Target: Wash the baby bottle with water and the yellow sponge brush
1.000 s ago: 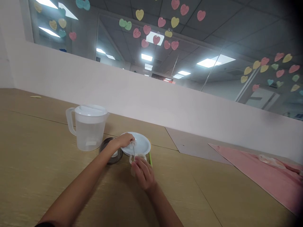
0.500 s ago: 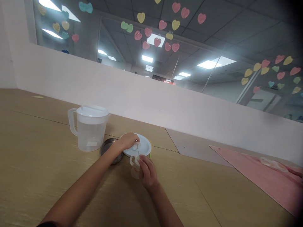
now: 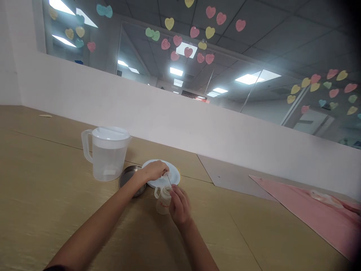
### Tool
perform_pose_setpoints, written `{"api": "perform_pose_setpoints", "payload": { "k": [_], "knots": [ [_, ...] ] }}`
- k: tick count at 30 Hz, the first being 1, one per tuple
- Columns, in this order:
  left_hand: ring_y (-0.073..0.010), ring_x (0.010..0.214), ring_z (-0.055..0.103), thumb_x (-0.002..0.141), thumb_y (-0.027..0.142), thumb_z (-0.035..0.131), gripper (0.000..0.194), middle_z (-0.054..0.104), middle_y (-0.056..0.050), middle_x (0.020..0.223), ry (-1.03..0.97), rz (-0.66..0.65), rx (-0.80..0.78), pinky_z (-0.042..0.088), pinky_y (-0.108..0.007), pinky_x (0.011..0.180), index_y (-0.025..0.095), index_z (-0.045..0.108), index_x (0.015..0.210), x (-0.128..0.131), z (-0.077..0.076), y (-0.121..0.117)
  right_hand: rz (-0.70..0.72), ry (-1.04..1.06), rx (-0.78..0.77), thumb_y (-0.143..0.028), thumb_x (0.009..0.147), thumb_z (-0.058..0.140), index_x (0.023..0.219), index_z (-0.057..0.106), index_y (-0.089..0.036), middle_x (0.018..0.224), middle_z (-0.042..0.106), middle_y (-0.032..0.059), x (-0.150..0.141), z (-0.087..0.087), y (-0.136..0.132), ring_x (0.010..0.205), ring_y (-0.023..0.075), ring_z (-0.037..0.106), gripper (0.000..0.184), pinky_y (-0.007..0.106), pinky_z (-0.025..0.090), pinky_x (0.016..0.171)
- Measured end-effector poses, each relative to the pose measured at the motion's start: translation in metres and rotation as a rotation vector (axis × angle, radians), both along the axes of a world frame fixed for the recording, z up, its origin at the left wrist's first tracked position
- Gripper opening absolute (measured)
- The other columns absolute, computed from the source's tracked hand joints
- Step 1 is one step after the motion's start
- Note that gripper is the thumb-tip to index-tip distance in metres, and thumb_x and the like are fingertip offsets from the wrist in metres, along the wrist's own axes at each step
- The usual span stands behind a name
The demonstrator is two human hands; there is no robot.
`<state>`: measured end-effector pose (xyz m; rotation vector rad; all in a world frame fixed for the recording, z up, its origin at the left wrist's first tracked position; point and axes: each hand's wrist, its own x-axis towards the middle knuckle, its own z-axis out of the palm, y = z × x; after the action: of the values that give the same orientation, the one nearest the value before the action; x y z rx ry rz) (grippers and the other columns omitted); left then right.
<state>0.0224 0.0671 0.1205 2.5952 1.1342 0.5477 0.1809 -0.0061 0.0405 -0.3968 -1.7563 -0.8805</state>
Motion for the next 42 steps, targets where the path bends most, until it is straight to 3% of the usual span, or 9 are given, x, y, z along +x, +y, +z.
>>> {"api": "perform_pose_setpoints", "payload": {
  "k": [11,21,24,29,32,37,42],
  "knots": [
    [-0.0110,0.050,0.034,0.069,0.011,0.045,0.016,0.044,0.001,0.052,0.014,-0.042,-0.009,0.020,-0.026,0.051,0.016,0.044,0.054,0.001,-0.001,-0.002,0.008,0.089,-0.043,-0.004,0.087,0.045,0.118,0.052,-0.012,0.094,0.066,0.0132,0.003,0.009,-0.004,0.101,0.0208,0.062,0.033,0.036,0.059,0.076],
    [-0.0114,0.050,0.032,0.062,0.009,0.046,0.013,0.040,0.001,0.050,0.043,-0.059,-0.006,0.018,-0.028,0.051,0.016,0.043,0.052,0.004,0.003,-0.010,-0.024,0.026,-0.016,-0.006,0.085,0.053,0.123,0.052,-0.007,0.098,0.066,0.0160,0.004,0.001,0.003,0.100,0.0223,0.063,0.038,0.036,0.057,0.082],
    [-0.0116,0.051,0.034,0.062,0.009,0.046,0.012,0.044,0.000,0.052,0.053,-0.071,-0.001,0.020,-0.027,0.051,0.016,0.043,0.053,0.005,0.005,-0.012,-0.060,0.050,-0.025,-0.006,0.086,0.051,0.122,0.053,-0.011,0.095,0.067,0.0122,0.003,0.001,0.003,0.099,0.0202,0.063,0.036,0.036,0.055,0.084],
    [-0.0111,0.049,0.033,0.064,0.008,0.048,0.013,0.045,0.000,0.052,0.066,-0.090,0.016,0.020,-0.028,0.051,0.016,0.047,0.054,0.009,0.008,-0.021,-0.226,0.133,-0.026,-0.007,0.085,0.051,0.112,0.061,-0.020,0.079,0.069,0.0019,0.003,0.007,0.001,0.083,0.0146,0.063,0.031,0.047,0.037,0.102],
    [-0.0115,0.049,0.033,0.067,0.010,0.049,0.014,0.047,-0.001,0.052,0.072,-0.116,0.036,0.020,-0.028,0.051,0.016,0.049,0.054,0.014,0.009,-0.026,-0.305,0.146,-0.029,-0.006,0.083,0.053,0.104,0.064,-0.022,0.077,0.070,-0.0001,0.003,0.010,0.000,0.079,0.0137,0.061,0.028,0.048,0.030,0.104],
    [-0.0128,0.052,0.036,0.074,0.013,0.047,0.019,0.053,-0.003,0.057,0.052,-0.062,0.080,0.020,-0.028,0.053,0.017,0.054,0.057,0.013,0.013,-0.027,-0.287,0.106,-0.055,-0.005,0.083,0.050,0.101,0.065,-0.021,0.084,0.071,0.0010,0.002,0.012,0.000,0.076,0.0136,0.057,0.029,0.044,0.032,0.100],
    [-0.0122,0.052,0.038,0.075,0.014,0.050,0.019,0.055,-0.003,0.057,0.014,-0.009,0.022,0.021,-0.029,0.053,0.015,0.057,0.057,0.010,0.011,-0.021,-0.207,0.154,-0.077,-0.004,0.082,0.050,0.103,0.064,-0.020,0.084,0.071,0.0024,-0.001,0.016,-0.005,0.073,0.0127,0.056,0.029,0.040,0.038,0.094]
  ]
}}
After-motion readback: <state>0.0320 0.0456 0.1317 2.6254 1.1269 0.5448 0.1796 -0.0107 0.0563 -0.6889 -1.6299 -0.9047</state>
